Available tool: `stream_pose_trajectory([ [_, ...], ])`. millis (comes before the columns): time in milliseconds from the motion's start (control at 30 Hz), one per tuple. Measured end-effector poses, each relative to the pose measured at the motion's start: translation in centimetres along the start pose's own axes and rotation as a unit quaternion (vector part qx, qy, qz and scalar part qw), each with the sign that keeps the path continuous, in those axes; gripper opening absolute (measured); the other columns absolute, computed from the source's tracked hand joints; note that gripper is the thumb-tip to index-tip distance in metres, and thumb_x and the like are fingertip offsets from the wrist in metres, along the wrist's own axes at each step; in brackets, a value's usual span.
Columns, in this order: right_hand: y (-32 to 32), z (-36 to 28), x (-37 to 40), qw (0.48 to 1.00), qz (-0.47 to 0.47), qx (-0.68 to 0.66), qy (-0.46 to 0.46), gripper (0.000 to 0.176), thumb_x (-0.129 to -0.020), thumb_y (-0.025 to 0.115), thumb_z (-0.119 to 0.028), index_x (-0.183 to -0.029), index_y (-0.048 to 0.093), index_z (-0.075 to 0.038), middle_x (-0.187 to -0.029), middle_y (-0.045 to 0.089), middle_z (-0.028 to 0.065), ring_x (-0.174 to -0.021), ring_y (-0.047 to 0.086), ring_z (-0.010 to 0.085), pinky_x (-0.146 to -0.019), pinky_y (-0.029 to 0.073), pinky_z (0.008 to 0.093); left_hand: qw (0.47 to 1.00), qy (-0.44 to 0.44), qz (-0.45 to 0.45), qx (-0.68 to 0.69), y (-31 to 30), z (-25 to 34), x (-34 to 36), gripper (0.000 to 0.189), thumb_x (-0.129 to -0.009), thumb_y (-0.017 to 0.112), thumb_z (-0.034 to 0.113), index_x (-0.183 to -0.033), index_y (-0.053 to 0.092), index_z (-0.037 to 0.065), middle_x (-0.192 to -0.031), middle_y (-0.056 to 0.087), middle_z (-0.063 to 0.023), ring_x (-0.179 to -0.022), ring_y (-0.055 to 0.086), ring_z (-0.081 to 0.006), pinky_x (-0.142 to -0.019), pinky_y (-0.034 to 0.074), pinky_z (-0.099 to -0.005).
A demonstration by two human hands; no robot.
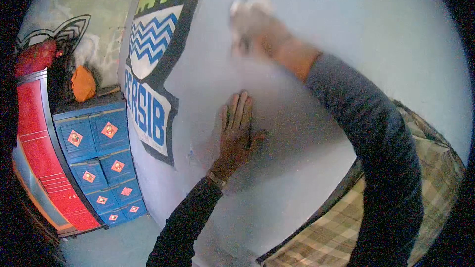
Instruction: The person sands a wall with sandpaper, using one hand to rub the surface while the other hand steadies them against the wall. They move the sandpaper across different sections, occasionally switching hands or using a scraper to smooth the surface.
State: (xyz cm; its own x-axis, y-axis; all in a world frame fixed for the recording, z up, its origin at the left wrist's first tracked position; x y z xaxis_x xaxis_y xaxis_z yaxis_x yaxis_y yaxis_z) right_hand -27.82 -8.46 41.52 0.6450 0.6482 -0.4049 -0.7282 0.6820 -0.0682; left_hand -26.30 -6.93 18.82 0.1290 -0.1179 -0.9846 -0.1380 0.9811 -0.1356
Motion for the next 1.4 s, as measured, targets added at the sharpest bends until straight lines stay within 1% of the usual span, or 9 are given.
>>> stream_pose_trajectory([
  [100,-2.8,3.3,0.7,0.963,0.197,0.103,0.154,0.060,-0.091,0.058,-0.034,-0.139,0.052,0.001,-0.145,0.055,0.0178,-0.143,0.047,0.0266,-0.122,0.032,0.0424,1.000,-0.003,0.007,0.005,0.1,0.2,0.4,0.087,-0.102,0.051,0.056,-0.160,0.028,-0.003,-0.170,0.023,-0.0191,-0.159,0.016,-0.0348,-0.126,0.010,-0.0577],
  [300,-0.2,-4.5,0.4,0.980,0.140,-0.029,-0.137,0.057,-0.086,0.065,-0.031,-0.133,0.056,0.001,-0.138,0.058,0.0187,-0.135,0.053,0.0314,-0.120,0.037,0.0484,1.000,0.010,-0.005,-0.002,0.5,-0.3,0.4,0.088,-0.099,0.053,0.056,-0.160,0.028,-0.003,-0.170,0.023,-0.0200,-0.159,0.017,-0.0384,-0.127,0.007,-0.0585],
  [433,-0.5,0.6,-1.5,0.985,0.121,0.043,0.119,0.054,-0.086,0.062,-0.031,-0.133,0.057,-0.005,-0.139,0.059,0.0162,-0.135,0.053,0.0287,-0.122,0.033,0.0460,1.000,0.010,-0.006,0.004,0.4,-0.1,0.3,0.088,-0.100,0.054,0.055,-0.160,0.028,-0.003,-0.170,0.022,-0.0202,-0.159,0.016,-0.0385,-0.127,0.007,-0.0584],
  [567,3.7,-6.4,-0.2,0.986,0.094,-0.053,-0.127,0.060,-0.097,0.054,-0.039,-0.144,0.053,-0.002,-0.152,0.053,0.0145,-0.146,0.044,0.0235,-0.124,0.029,0.0450,1.000,0.010,-0.011,0.003,0.7,-0.3,0.1,0.086,-0.100,0.052,0.056,-0.161,0.029,-0.001,-0.170,0.024,-0.0177,-0.159,0.017,-0.0350,-0.127,0.008,-0.0561],
  [600,2.2,-3.8,-1.5,0.982,-0.142,-0.119,0.022,0.067,-0.100,0.049,-0.042,-0.152,0.045,0.001,-0.160,0.046,0.0146,-0.152,0.037,0.0227,-0.127,0.023,0.0442,1.000,0.003,-0.007,0.001,0.2,-0.4,0.0,0.086,-0.101,0.051,0.055,-0.161,0.027,-0.001,-0.171,0.023,-0.0180,-0.159,0.015,-0.0358,-0.127,0.008,-0.0560],
  [1033,1.1,-1.0,-3.1,0.991,0.111,0.065,0.022,0.061,-0.094,0.053,-0.037,-0.142,0.053,0.001,-0.143,0.058,0.0193,-0.140,0.050,0.0309,-0.121,0.032,0.0445,0.995,-0.046,0.086,0.022,-2.1,-6.1,-5.2,0.088,-0.105,0.043,0.055,-0.161,0.016,-0.007,-0.170,0.015,-0.0271,-0.158,0.010,-0.0440,-0.125,0.009,-0.0591],
  [1067,2.6,-3.8,-4.3,0.969,-0.229,0.086,-0.034,0.061,-0.094,0.054,-0.037,-0.142,0.054,0.000,-0.141,0.059,0.0197,-0.140,0.050,0.0317,-0.121,0.032,0.0467,0.995,-0.047,0.090,0.016,-2.5,-6.5,-5.4,0.088,-0.105,0.043,0.055,-0.161,0.016,-0.007,-0.170,0.015,-0.0271,-0.158,0.010,-0.0440,-0.125,0.009,-0.0591],
  [1200,2.4,0.1,-5.3,0.999,0.021,-0.039,0.015,0.059,-0.091,0.056,-0.029,-0.144,0.051,-0.003,-0.148,0.053,0.0195,-0.146,0.043,0.0284,-0.122,0.031,0.0461,0.997,-0.044,0.069,0.002,-1.7,-6.6,-6.3,0.092,-0.103,0.050,0.051,-0.160,0.014,-0.011,-0.169,0.014,-0.0299,-0.158,0.009,-0.0444,-0.126,0.009,-0.0587],
  [1400,3.4,-3.4,-5.8,0.991,-0.115,0.051,-0.035,0.068,-0.095,0.053,-0.038,-0.152,0.044,-0.003,-0.153,0.052,0.0142,-0.148,0.041,0.0228,-0.125,0.027,0.0461,0.995,-0.048,0.081,0.014,-2.4,-7.1,-7.4,0.098,-0.101,0.051,0.056,-0.160,0.012,-0.012,-0.170,0.010,-0.0305,-0.158,0.008,-0.0450,-0.126,0.009,-0.0574],
])
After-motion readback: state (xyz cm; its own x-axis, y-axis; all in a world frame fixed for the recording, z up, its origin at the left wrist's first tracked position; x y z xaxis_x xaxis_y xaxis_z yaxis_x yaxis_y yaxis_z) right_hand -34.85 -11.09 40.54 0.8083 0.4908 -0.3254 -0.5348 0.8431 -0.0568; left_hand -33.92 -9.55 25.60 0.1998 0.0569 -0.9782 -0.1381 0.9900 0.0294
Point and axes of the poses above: each hand's wrist, its own x-axis away from the middle knuckle, its own y-axis out of the palm, z = x × y, the point moved 10 cm from there along -x, towards the middle knuckle
